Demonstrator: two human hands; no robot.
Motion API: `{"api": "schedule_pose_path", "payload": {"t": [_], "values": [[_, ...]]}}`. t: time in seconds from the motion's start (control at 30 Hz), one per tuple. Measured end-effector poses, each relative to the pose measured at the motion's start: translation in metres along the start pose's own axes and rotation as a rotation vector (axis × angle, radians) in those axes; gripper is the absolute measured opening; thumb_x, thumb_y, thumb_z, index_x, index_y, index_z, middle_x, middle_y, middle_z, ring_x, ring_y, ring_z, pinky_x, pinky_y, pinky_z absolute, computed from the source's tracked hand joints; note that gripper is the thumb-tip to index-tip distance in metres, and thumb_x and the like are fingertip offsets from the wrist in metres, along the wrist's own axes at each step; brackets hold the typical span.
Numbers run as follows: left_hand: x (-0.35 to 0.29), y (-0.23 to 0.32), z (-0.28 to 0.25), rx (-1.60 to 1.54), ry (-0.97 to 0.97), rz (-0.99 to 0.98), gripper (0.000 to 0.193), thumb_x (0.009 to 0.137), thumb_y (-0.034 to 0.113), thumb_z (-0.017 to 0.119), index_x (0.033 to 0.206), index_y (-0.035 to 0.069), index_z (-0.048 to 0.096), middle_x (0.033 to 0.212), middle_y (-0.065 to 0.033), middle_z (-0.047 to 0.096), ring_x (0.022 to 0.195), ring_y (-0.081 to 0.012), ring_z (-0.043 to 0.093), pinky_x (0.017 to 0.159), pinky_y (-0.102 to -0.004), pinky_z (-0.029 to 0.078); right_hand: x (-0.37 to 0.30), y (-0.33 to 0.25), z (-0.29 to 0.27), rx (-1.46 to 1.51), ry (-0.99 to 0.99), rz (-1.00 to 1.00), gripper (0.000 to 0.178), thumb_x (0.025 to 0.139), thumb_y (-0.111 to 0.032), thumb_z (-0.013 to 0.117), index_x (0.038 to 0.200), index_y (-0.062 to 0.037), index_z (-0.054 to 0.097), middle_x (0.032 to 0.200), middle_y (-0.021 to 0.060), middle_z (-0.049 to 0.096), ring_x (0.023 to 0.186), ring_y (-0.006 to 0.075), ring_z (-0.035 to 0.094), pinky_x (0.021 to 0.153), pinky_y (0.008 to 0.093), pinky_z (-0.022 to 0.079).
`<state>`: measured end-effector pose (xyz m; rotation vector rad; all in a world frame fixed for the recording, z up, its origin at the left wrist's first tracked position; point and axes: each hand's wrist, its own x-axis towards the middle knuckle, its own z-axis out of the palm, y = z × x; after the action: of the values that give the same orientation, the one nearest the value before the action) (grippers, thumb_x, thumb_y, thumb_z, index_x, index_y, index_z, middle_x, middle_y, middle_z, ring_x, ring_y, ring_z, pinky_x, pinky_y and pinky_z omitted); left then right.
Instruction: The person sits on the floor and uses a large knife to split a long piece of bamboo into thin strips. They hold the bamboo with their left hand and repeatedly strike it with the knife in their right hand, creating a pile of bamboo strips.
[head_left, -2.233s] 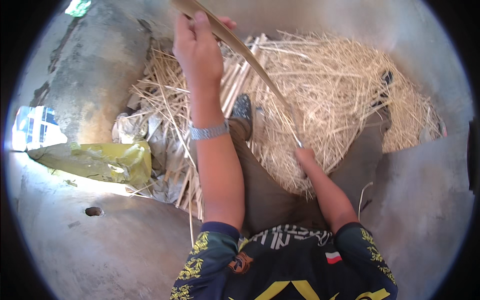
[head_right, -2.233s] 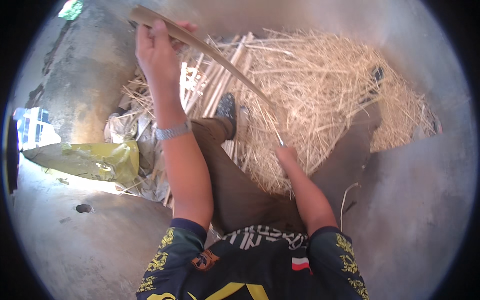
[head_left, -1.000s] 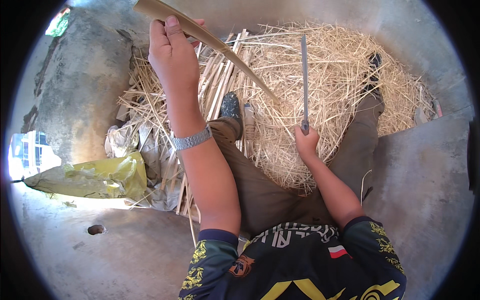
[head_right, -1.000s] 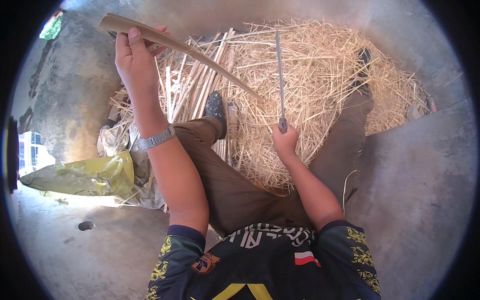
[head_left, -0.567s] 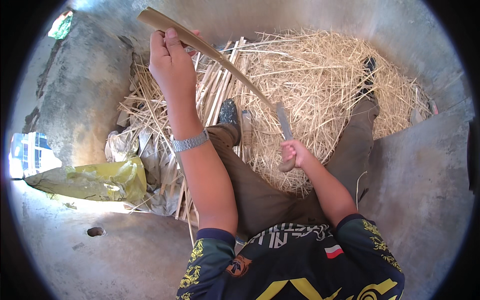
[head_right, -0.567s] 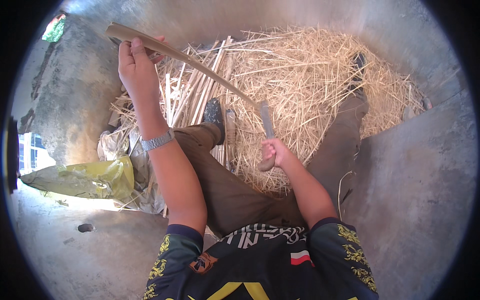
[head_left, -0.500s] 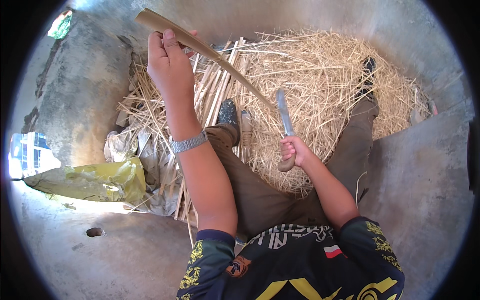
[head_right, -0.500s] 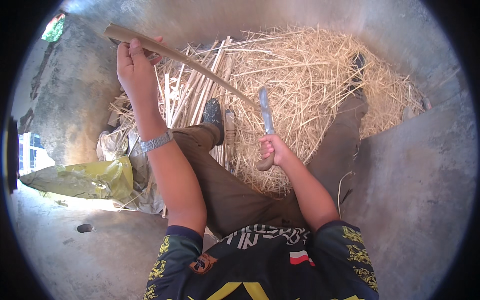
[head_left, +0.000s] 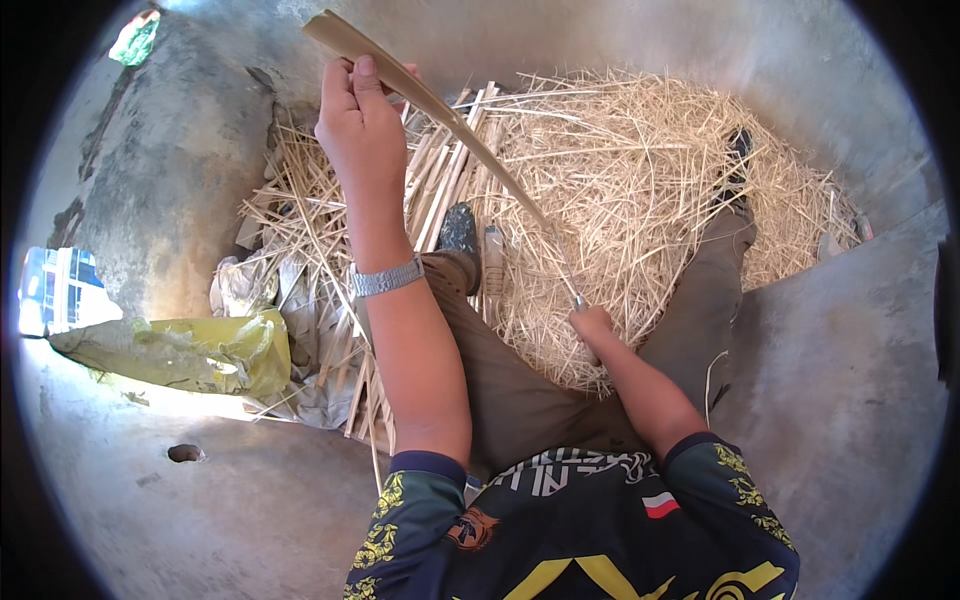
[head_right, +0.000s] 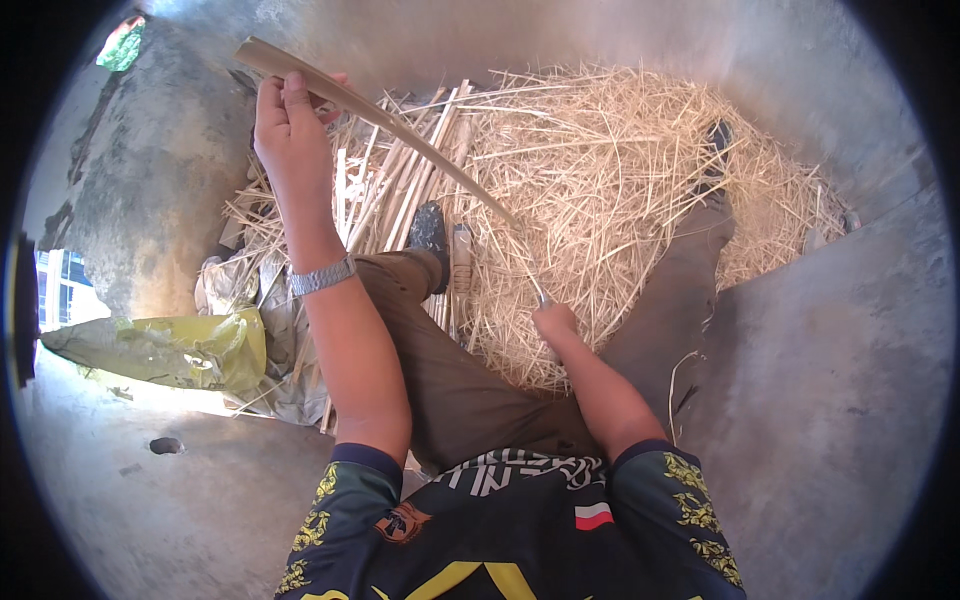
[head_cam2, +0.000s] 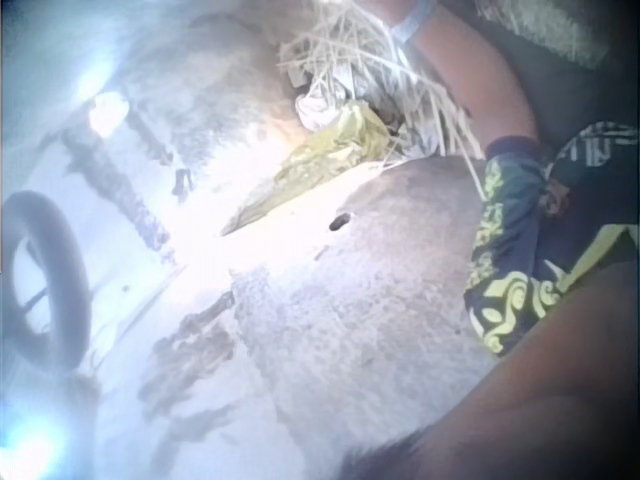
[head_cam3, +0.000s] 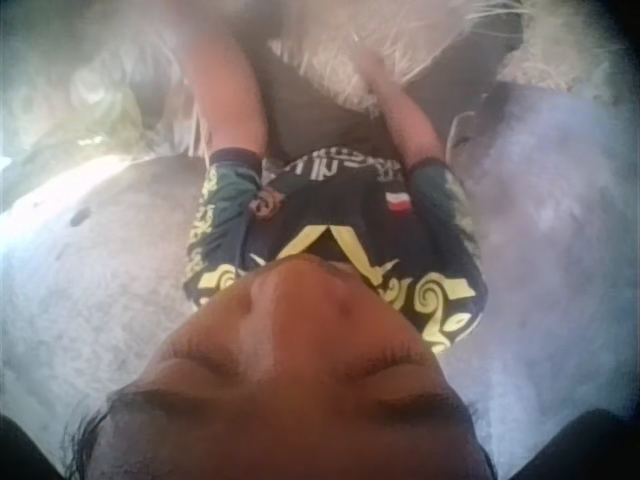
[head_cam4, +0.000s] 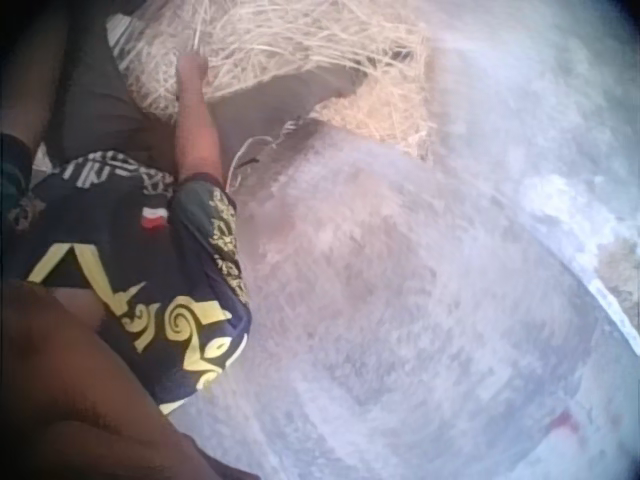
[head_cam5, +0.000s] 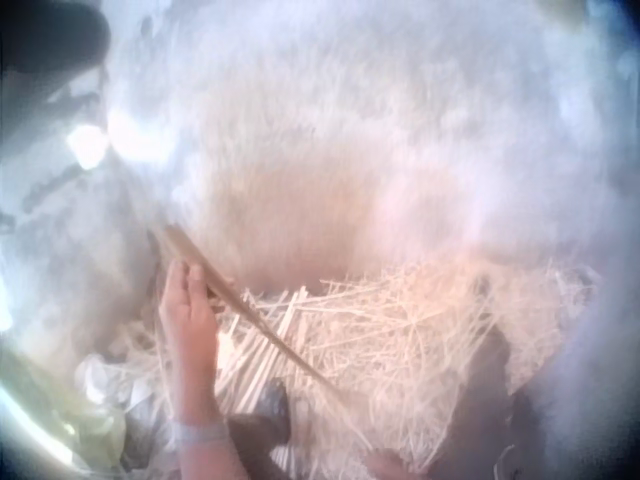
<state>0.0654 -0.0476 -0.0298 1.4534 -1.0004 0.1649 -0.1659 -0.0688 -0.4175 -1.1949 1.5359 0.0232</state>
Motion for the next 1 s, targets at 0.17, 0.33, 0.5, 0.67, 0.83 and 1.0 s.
{"api": "schedule_pose_path", "payload": {"t": [0.17,0.33,0.5,0.67,0.83,1.0], "values": [[0.002,-0.003,-0.001,0.058,0.003,0.001,0.029,0.11,0.024,0.043,0.108,0.001,0.06,0.097,-0.0109,0.076,0.091,-0.0147,0.074,0.071,-0.0264,0.058,-0.016,-0.014,-0.004,0.324,-0.049,-0.028,0.016,0.084,-0.013,0.067,0.082,0.0016,0.06,0.062,0.0082,0.057,0.044,0.0162,0.051,0.041,0.033,0.04],[-0.007,-0.004,0.004,0.047,0.057,0.064,0.028,0.109,0.023,0.046,0.108,-0.001,0.061,0.094,-0.013,0.076,0.087,-0.0155,0.075,0.067,-0.0249,0.061,-0.072,-0.065,-0.02,0.5,-0.088,-0.465,0.024,0.087,-0.014,0.069,0.071,-0.0062,0.053,0.054,0.0017,0.05,0.04,0.0117,0.047,0.038,0.0295,0.036],[-0.004,-0.012,0.019,0.251,0.195,0.25,0.024,0.105,0.024,0.054,0.101,0.002,0.062,0.076,-0.0116,0.072,0.065,-0.0218,0.071,0.057,-0.0307,0.053,-0.08,-0.069,-0.017,0.467,-0.256,-0.391,0.027,0.087,-0.014,0.066,0.066,-0.0093,0.049,0.052,0.0016,0.051,0.04,0.0105,0.049,0.037,0.0308,0.039],[0.003,-0.027,0.009,0.243,0.236,0.271,0.022,0.104,0.023,0.056,0.098,0.003,0.063,0.069,-0.0134,0.068,0.055,-0.0269,0.066,0.053,-0.0351,0.049,-0.081,-0.064,-0.007,0.318,-0.184,-0.377,0.028,0.085,-0.014,0.066,0.063,-0.0081,0.049,0.054,0.0012,0.051,0.044,0.0092,0.046,0.042,0.03,0.036],[0.001,-0.022,0.0,0.203,0.206,0.164,0.02,0.103,0.022,0.057,0.099,0.003,0.064,0.07,-0.0133,0.069,0.056,-0.0272,0.066,0.054,-0.0359,0.049,-0.124,-0.095,-0.024,0.339,0.012,-0.663,0.033,0.09,-0.013,0.066,0.062,-0.0085,0.05,0.055,-0.0012,0.051,0.046,0.0081,0.045,0.046,0.0298,0.034],[-0.002,-0.02,0.006,0.272,0.22,0.264,0.022,0.103,0.023,0.058,0.098,0.003,0.064,0.071,-0.0124,0.07,0.057,-0.0212,0.066,0.054,-0.032,0.049,-0.126,-0.097,-0.031,0.346,0.096,-0.886,0.037,0.095,-0.014,0.065,0.062,-0.0091,0.049,0.054,-0.0016,0.05,0.047,0.0069,0.045,0.046,0.0302,0.034]]}}
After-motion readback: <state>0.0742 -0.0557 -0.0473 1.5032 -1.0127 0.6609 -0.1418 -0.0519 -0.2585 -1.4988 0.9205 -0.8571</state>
